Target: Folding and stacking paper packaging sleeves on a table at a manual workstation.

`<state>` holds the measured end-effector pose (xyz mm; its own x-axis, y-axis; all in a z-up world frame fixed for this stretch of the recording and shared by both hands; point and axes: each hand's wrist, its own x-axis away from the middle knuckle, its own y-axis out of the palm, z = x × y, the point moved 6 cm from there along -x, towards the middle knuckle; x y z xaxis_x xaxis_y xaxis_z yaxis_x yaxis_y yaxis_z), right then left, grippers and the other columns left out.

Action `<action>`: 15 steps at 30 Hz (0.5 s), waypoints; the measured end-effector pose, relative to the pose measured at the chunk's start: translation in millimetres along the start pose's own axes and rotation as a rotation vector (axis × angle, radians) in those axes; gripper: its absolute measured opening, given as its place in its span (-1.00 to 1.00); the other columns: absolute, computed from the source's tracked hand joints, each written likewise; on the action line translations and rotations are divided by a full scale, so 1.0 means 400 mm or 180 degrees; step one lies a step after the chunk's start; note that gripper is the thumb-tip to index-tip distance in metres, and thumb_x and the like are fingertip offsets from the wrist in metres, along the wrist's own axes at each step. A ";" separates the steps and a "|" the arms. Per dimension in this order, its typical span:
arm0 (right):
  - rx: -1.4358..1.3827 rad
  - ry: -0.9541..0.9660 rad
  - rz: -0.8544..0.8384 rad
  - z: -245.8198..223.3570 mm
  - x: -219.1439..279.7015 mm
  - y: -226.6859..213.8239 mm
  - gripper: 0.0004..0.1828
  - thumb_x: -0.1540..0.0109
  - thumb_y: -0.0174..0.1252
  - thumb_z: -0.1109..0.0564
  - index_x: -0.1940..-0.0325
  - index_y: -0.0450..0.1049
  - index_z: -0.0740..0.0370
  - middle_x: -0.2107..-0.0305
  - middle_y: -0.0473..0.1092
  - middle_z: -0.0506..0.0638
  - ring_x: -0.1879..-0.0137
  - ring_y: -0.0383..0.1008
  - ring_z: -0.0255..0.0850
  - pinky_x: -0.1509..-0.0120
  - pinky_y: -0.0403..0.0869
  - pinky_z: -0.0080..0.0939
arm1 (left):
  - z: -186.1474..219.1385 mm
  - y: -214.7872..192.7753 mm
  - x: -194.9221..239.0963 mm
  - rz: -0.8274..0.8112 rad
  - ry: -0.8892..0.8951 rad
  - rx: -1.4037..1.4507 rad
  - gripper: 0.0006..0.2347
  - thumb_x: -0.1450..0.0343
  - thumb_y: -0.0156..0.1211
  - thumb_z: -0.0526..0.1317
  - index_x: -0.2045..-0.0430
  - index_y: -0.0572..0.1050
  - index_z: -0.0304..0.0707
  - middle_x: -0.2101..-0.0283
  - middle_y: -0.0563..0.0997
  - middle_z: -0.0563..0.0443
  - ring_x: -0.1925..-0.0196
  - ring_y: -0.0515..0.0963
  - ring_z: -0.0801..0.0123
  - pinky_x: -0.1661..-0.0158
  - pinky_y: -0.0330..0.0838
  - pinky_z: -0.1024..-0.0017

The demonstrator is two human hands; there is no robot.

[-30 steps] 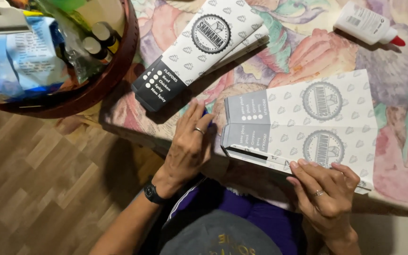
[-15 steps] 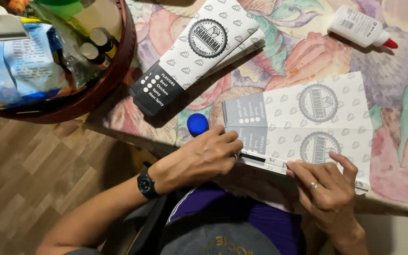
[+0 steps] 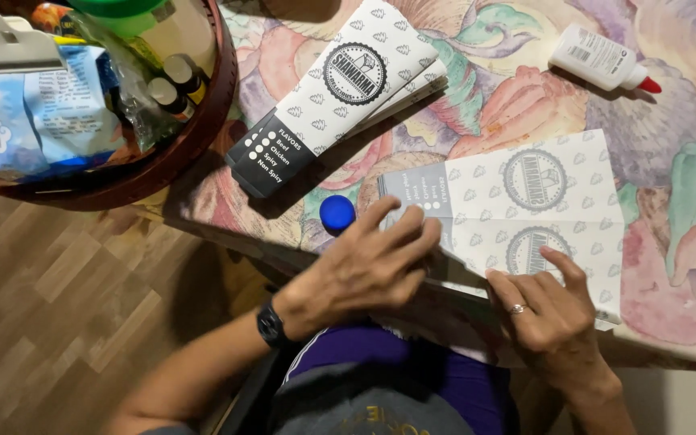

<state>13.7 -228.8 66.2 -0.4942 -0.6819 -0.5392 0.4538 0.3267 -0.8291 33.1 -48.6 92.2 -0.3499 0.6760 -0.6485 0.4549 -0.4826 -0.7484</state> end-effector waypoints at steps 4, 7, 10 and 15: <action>-0.0008 -0.0099 0.0187 -0.003 -0.003 0.003 -0.94 -0.30 0.25 0.35 0.28 0.54 0.33 0.63 0.33 -0.07 0.57 0.26 -0.21 -0.26 0.46 0.10 | 0.073 -0.011 0.023 0.0602 -0.0420 0.0442 -0.86 -0.56 0.01 -0.44 0.23 0.55 -0.56 0.25 0.51 -0.23 0.30 0.51 0.14 0.23 0.47 0.21; -0.0173 -0.0090 0.0195 0.010 0.000 0.004 -0.96 -0.26 0.27 0.35 0.26 0.53 0.35 0.70 0.25 -0.04 0.60 0.23 -0.16 -0.28 0.45 0.16 | 0.101 0.048 0.065 0.0475 -0.0761 0.0866 -0.77 -0.56 0.20 -0.39 0.52 0.45 -0.58 0.32 0.50 -0.30 0.34 0.43 0.05 0.32 0.35 0.19; -0.0745 0.0170 0.0180 0.066 0.026 0.014 -0.93 -0.23 0.28 0.31 0.21 0.57 0.36 0.59 0.43 0.05 0.53 0.38 -0.18 -0.33 0.39 0.22 | 0.105 0.055 0.082 0.0538 -0.0811 0.0679 -0.81 -0.55 0.24 -0.36 0.44 0.50 -0.58 0.26 0.54 -0.28 0.27 0.52 0.06 0.26 0.46 0.22; -0.0234 0.0914 0.0241 0.185 0.201 -0.046 -0.53 -0.50 0.29 0.29 -0.45 0.31 0.13 0.06 0.59 0.15 0.06 0.50 -0.02 -0.49 0.37 0.23 | 0.103 0.048 0.075 0.0615 -0.0829 0.0629 -0.79 -0.56 0.24 -0.35 0.46 0.48 -0.57 0.36 0.48 -0.19 0.35 0.47 0.12 0.33 0.38 0.29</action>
<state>20.5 -338.2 49.2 -0.6550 -0.4445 -0.6110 0.4477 0.4231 -0.7877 -2.4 -60.5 52.5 -0.4811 0.4101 -0.7748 0.3751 -0.7026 -0.6048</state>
